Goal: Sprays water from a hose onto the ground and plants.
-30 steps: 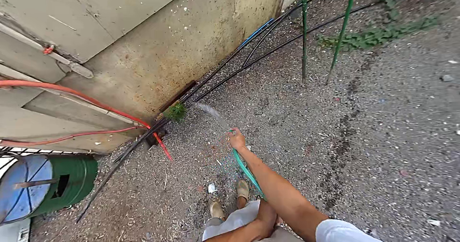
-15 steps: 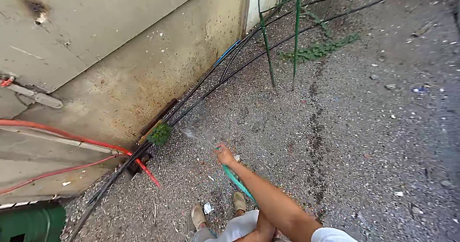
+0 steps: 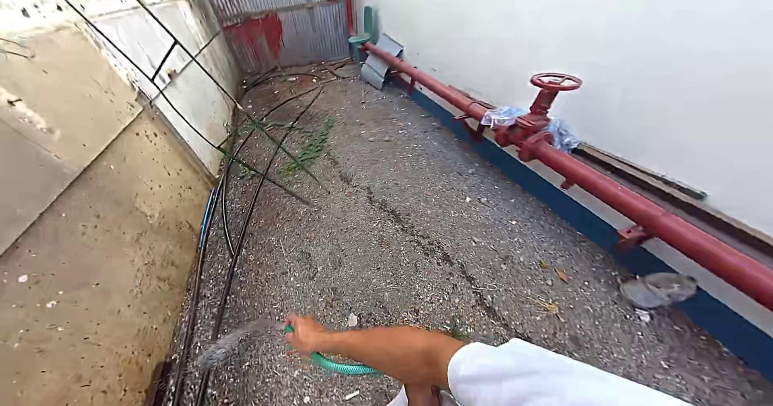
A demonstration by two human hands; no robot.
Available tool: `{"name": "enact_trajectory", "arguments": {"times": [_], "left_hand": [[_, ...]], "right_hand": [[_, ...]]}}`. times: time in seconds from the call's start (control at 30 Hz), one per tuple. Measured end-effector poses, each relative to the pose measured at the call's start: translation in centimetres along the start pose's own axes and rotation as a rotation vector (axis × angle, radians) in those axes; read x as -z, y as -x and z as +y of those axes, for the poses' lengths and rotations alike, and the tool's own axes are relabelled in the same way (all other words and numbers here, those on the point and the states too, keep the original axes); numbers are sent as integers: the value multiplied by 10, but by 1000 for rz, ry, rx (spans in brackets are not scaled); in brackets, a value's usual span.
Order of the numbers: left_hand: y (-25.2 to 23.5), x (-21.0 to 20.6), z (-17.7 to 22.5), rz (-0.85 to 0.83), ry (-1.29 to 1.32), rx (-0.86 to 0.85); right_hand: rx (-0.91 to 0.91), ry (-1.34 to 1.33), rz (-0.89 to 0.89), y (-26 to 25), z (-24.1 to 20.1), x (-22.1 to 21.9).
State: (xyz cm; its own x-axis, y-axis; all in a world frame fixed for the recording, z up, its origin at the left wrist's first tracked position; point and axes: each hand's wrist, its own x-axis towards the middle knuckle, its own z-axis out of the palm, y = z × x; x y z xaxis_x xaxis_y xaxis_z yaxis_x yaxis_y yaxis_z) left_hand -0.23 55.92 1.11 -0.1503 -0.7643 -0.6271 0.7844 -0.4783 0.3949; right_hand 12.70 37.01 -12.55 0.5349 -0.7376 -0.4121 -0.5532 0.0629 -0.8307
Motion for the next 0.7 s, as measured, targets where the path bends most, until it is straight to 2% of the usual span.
{"name": "enact_trajectory", "arguments": {"times": [0.03, 0.07, 0.1, 0.13, 0.2, 0.27, 0.3, 0.37, 0.43, 0.5, 0.53, 0.6, 0.67, 0.7], "left_hand": [[32, -18, 18, 170, -214, 47], [51, -18, 23, 181, -368, 44], [58, 1, 17, 100, -477, 1], [43, 37, -3, -50, -569, -87], [-2, 101, -49, -170, -704, -221], [-6, 126, -55, -235, -987, -235], [-3, 130, -54, -261, -1088, -259], [0, 139, -51, -306, -1182, -311], [11, 136, -38, -277, -1081, -255], [24, 119, -24, -161, -741, -130], [30, 107, -18, -80, -586, -77], [13, 112, -28, -49, -378, -53], [-21, 129, -55, -44, -280, -67], [-22, 128, -56, -49, -284, -60]], "right_hand": [[3, -16, 83, 2, -10, 1], [0, -23, 149, 6, -20, 3], [-5, -17, 187, 13, -27, 3], [-7, 8, 189, 20, -29, -1], [-24, 96, 64, 34, -35, -26], [-33, 187, -66, 47, -41, -58], [-18, 219, -67, 51, -43, -69], [-2, 237, 36, 54, -56, -74], [-10, 240, 175, 48, -71, -64], [-34, 249, 252, 39, -77, -54], [-45, 252, 252, 35, -77, -51], [-55, 269, 197, 31, -71, -53], [-77, 276, 105, 29, -62, -61], [-89, 284, 62, 29, -57, -65]]}}
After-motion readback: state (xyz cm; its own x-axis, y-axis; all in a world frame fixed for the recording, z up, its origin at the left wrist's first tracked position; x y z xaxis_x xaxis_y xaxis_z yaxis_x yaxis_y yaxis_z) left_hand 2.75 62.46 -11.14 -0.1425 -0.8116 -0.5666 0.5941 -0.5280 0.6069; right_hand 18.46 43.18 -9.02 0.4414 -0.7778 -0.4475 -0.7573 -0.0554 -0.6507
